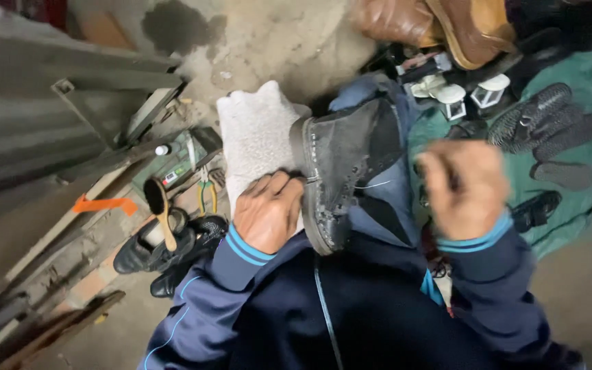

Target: The person is sewing a black leather shoe using a needle and white thread. They repeatedly push the needle through the shoe's upper and pull the thread tight to secure the stitches. The shoe is held in place on a white cloth on their lap.

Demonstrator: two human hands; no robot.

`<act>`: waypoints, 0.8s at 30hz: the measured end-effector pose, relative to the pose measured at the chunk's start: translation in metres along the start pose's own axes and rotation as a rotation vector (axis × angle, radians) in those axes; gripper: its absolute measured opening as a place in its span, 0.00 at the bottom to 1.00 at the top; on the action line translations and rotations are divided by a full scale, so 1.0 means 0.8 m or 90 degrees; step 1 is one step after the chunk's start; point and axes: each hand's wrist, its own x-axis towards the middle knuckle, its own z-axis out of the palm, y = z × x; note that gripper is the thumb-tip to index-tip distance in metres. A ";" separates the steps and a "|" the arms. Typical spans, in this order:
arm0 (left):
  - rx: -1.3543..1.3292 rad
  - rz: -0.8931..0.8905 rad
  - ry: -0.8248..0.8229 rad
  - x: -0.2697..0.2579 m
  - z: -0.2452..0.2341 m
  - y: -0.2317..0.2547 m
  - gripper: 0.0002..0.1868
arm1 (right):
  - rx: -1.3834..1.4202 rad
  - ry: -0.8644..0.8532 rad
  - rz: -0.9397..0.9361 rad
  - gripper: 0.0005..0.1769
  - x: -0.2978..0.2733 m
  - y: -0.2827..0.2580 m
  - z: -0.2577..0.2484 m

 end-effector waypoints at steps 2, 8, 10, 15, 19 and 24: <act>-0.013 0.009 -0.012 -0.001 0.000 -0.007 0.04 | 0.079 -0.006 -0.046 0.03 -0.004 -0.015 0.036; -0.064 0.031 -0.038 -0.007 -0.009 -0.012 0.10 | 0.011 -0.154 -0.134 0.07 0.005 -0.044 0.071; -0.065 0.049 -0.012 -0.007 -0.010 -0.011 0.11 | 0.100 -0.118 -0.130 0.14 -0.002 -0.039 0.081; -0.030 -0.031 -0.054 -0.010 -0.008 -0.018 0.11 | 0.370 -0.131 0.061 0.08 0.003 -0.038 0.068; -0.014 -0.028 -0.054 -0.014 0.002 -0.027 0.11 | 0.712 -0.197 0.136 0.06 0.007 -0.030 0.060; -0.011 -0.041 -0.041 -0.015 0.004 -0.024 0.10 | 0.979 -0.169 0.433 0.11 0.001 -0.023 0.091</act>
